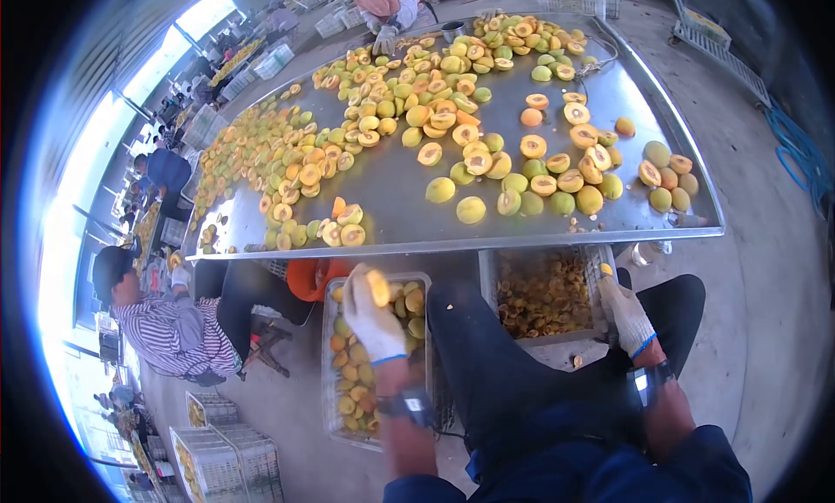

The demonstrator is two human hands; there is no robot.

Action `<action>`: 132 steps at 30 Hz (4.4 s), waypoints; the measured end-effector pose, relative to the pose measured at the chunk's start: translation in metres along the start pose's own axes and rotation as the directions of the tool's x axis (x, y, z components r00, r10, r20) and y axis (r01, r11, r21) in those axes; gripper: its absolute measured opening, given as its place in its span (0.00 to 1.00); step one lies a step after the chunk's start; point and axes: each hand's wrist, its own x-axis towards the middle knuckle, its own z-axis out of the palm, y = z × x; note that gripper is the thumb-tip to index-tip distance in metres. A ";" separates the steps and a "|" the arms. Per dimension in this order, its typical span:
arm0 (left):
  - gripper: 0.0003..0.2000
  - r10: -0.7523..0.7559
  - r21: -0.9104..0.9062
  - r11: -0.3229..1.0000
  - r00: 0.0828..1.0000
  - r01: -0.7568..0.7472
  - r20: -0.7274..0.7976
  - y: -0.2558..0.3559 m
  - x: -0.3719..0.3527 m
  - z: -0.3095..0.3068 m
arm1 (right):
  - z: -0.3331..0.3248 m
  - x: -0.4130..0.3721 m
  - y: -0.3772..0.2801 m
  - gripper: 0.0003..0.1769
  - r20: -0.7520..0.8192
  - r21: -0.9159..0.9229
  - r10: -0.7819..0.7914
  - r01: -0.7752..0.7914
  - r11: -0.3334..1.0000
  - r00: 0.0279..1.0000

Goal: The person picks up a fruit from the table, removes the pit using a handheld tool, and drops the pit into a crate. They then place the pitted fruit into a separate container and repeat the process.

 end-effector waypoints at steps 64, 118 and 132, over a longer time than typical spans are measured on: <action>0.18 -0.116 -0.011 0.907 0.276 0.421 0.954 0.076 -0.098 0.146 | 0.008 -0.037 -0.001 0.26 0.557 0.293 -0.043 -0.148 0.945 0.829; 0.31 -0.367 -0.487 0.218 0.534 0.845 0.762 0.079 -0.093 0.173 | 0.038 -0.034 -0.060 0.28 0.286 -0.455 -0.502 0.577 0.678 0.816; 0.24 -0.501 -0.604 0.321 0.672 0.729 0.545 0.116 -0.132 0.190 | 0.045 -0.032 -0.049 0.39 0.236 -0.557 -0.571 0.591 0.584 0.786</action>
